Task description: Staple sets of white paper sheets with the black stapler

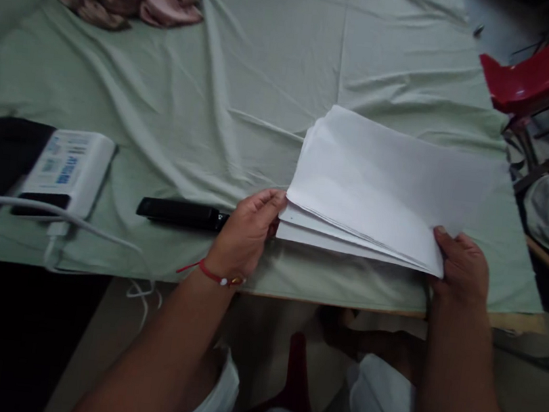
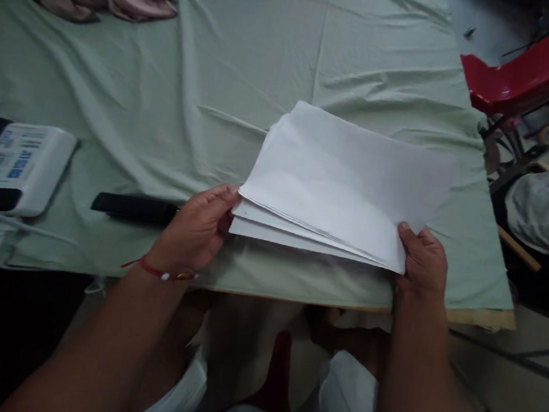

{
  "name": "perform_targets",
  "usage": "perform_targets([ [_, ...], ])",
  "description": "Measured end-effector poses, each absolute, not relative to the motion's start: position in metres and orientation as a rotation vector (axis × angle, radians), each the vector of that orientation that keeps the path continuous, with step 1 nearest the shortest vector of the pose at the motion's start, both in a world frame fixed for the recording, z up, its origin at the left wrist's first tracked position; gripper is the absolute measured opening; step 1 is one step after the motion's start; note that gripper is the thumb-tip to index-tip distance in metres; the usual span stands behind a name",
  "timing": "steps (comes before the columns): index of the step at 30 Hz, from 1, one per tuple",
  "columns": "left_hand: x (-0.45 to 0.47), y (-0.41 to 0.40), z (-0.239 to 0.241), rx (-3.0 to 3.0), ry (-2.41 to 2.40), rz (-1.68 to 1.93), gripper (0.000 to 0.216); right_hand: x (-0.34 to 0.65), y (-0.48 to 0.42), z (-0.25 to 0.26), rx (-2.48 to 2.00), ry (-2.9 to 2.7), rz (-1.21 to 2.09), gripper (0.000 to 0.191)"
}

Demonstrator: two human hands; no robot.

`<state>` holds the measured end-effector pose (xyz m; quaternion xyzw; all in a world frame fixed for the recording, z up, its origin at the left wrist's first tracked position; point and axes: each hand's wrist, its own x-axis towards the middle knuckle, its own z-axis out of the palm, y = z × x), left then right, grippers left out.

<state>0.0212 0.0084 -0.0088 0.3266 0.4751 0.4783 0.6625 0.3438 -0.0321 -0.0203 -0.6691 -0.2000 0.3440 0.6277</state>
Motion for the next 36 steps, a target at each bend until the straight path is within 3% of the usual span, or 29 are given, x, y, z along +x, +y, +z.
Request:
perform_targets([
  [5,0.020,0.009,-0.006,0.704,1.079,1.089,0.047,0.343,-0.033,-0.026,-1.503,-0.546,0.775,0.046],
  [20,0.014,0.013,-0.016,0.792,1.140,1.132,0.034,0.347,-0.032,-0.029,-1.357,-0.619,0.661,0.031],
  [28,0.013,0.024,-0.016,0.956,1.045,1.164,0.043,0.336,-0.024,-0.025,-1.236,-0.715,0.554,0.026],
  [36,-0.001,0.036,-0.021,1.118,1.037,1.384,0.020,0.335,-0.020,-0.017,-1.222,-0.760,0.512,0.028],
])
